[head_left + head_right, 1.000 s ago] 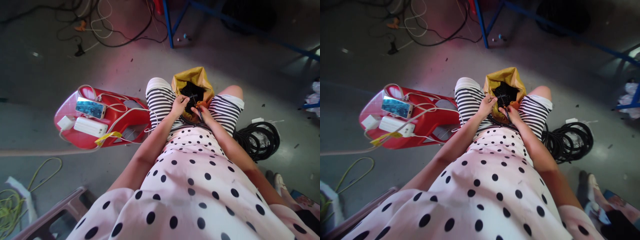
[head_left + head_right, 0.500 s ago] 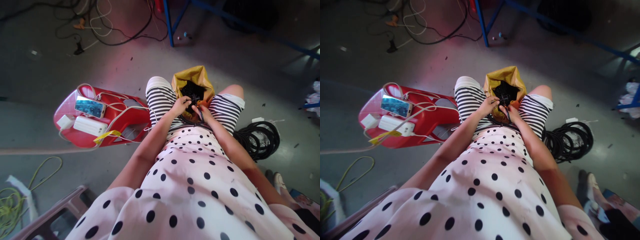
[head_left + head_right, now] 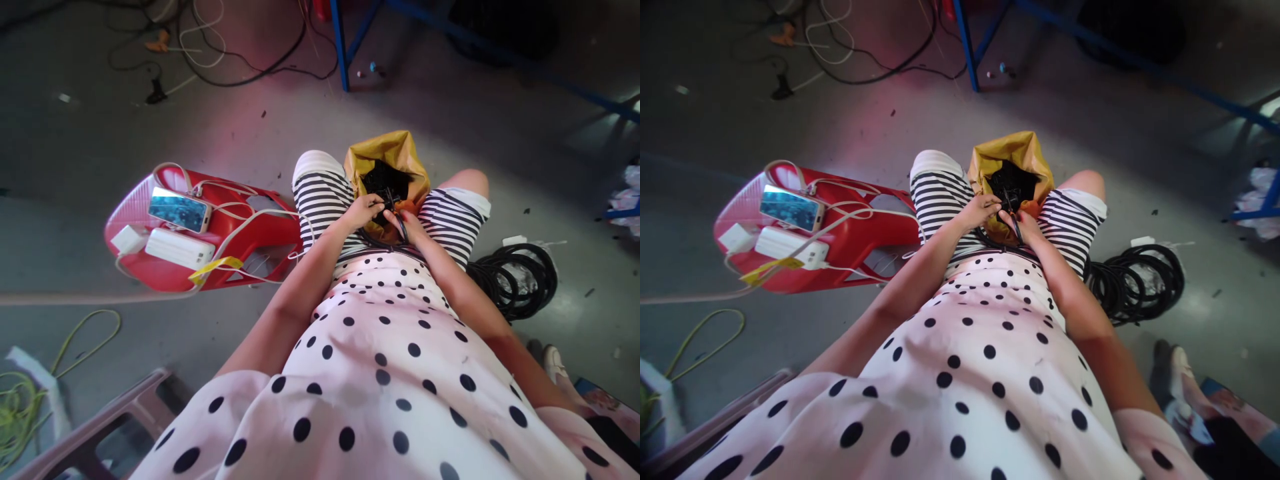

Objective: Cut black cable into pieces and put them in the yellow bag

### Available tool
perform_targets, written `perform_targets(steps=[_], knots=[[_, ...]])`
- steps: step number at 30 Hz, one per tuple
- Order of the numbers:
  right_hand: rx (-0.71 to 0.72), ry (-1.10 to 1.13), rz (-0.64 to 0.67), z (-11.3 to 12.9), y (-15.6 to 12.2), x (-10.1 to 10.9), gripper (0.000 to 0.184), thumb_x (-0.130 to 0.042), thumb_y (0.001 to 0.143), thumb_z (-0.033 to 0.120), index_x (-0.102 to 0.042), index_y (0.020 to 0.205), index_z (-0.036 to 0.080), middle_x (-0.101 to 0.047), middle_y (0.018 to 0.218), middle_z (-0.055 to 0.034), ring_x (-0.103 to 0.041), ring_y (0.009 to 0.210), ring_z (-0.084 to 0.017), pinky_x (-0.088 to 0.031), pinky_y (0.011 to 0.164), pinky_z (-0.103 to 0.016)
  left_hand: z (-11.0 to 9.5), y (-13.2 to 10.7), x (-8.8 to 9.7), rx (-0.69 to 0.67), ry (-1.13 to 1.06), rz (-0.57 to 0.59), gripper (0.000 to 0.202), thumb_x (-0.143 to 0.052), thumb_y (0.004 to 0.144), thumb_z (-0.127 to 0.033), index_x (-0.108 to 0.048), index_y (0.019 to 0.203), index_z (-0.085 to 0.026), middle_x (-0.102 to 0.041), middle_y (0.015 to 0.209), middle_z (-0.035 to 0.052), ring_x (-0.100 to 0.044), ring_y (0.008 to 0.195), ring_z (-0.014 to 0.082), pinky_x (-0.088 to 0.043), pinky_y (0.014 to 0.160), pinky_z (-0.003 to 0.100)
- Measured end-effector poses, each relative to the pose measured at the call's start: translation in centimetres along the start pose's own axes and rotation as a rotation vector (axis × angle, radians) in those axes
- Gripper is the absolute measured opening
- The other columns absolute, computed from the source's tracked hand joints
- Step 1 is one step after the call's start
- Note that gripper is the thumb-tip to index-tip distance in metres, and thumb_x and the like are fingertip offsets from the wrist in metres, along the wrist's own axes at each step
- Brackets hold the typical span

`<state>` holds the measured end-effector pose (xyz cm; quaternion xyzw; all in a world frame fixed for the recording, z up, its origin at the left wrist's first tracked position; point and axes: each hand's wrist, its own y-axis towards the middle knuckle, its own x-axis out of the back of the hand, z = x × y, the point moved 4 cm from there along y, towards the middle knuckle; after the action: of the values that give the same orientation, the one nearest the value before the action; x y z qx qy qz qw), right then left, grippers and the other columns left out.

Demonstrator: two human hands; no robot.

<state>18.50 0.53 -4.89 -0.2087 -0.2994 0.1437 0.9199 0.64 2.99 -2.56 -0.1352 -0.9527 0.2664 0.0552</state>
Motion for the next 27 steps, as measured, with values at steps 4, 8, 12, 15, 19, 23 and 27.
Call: perform_targets(steps=[4,8,12,15,19,23,27], knots=[[-0.017,-0.061,-0.025,-0.1,0.2,-0.1,0.064,-0.069,0.09,0.084,-0.052,0.074,0.024,-0.057,0.069,-0.0012,-0.055,0.069,-0.019,-0.043,0.068,-0.034,0.2,0.0,-0.1,0.047,-0.096,-0.071,0.011,-0.065,0.101,-0.013,-0.066,0.091,-0.017,-0.049,0.059,-0.0073,-0.035,0.044,0.0048,-0.025,0.047,0.018],[-0.011,-0.074,-0.057,-0.3,0.3,-0.1,0.066,-0.073,0.085,0.085,-0.051,0.072,0.025,-0.055,0.065,-0.0012,-0.055,0.067,-0.021,-0.045,0.068,-0.035,0.4,0.1,0.1,0.121,-0.208,-0.158,0.013,-0.065,0.105,-0.019,-0.062,0.092,-0.018,-0.047,0.06,-0.0082,-0.032,0.041,0.0048,-0.022,0.044,0.02],[-0.031,0.022,-0.098,-0.8,0.4,-0.1,0.071,-0.071,0.08,0.094,-0.049,0.072,0.026,-0.054,0.063,-0.0015,-0.056,0.067,-0.021,-0.047,0.065,-0.035,0.4,-0.3,0.4,0.176,-0.361,-0.17,0.005,-0.065,0.106,-0.025,-0.062,0.106,-0.021,-0.056,0.071,-0.0058,-0.049,0.049,0.0073,-0.039,0.049,0.019],[-0.078,0.162,-0.071,-1.2,0.4,-0.1,0.075,-0.065,0.078,0.101,-0.049,0.076,0.027,-0.056,0.064,-0.0031,-0.058,0.063,-0.022,-0.047,0.059,-0.035,0.4,-0.9,0.3,0.219,-0.522,-0.164,0.017,-0.065,0.106,-0.035,-0.059,0.118,-0.025,-0.058,0.074,-0.0056,-0.058,0.055,0.0097,-0.049,0.056,0.021],[-0.061,0.202,-0.034,-0.4,-0.1,0.1,0.077,-0.067,0.077,0.102,-0.049,0.076,0.027,-0.059,0.066,-0.0064,-0.061,0.064,-0.025,-0.049,0.057,-0.038,0.0,-1.5,-0.1,0.205,-0.617,-0.233,0.03,-0.067,0.105,-0.049,-0.049,0.103,-0.025,-0.044,0.065,-0.0096,-0.038,0.043,0.0065,-0.03,0.044,0.02],[-0.054,0.269,0.046,0.6,-1.0,0.3,0.077,-0.068,0.078,0.101,-0.053,0.082,0.026,-0.062,0.068,-0.0065,-0.062,0.063,-0.026,-0.049,0.056,-0.039,-1.0,-1.7,-0.4,0.122,-0.549,-0.245,0.031,-0.064,0.106,-0.046,-0.042,0.097,-0.026,-0.042,0.066,-0.0104,-0.03,0.041,0.0051,-0.019,0.04,0.019],[-0.027,0.245,0.042,1.2,-1.5,0.8,0.074,-0.071,0.08,0.097,-0.055,0.086,0.025,-0.064,0.073,-0.0063,-0.066,0.072,-0.027,-0.051,0.062,-0.039,-1.6,-2.0,-0.5,0.061,-0.466,-0.205,0.025,-0.065,0.105,-0.033,-0.045,0.093,-0.024,-0.047,0.067,-0.0093,-0.032,0.042,0.0041,-0.021,0.039,0.018]])
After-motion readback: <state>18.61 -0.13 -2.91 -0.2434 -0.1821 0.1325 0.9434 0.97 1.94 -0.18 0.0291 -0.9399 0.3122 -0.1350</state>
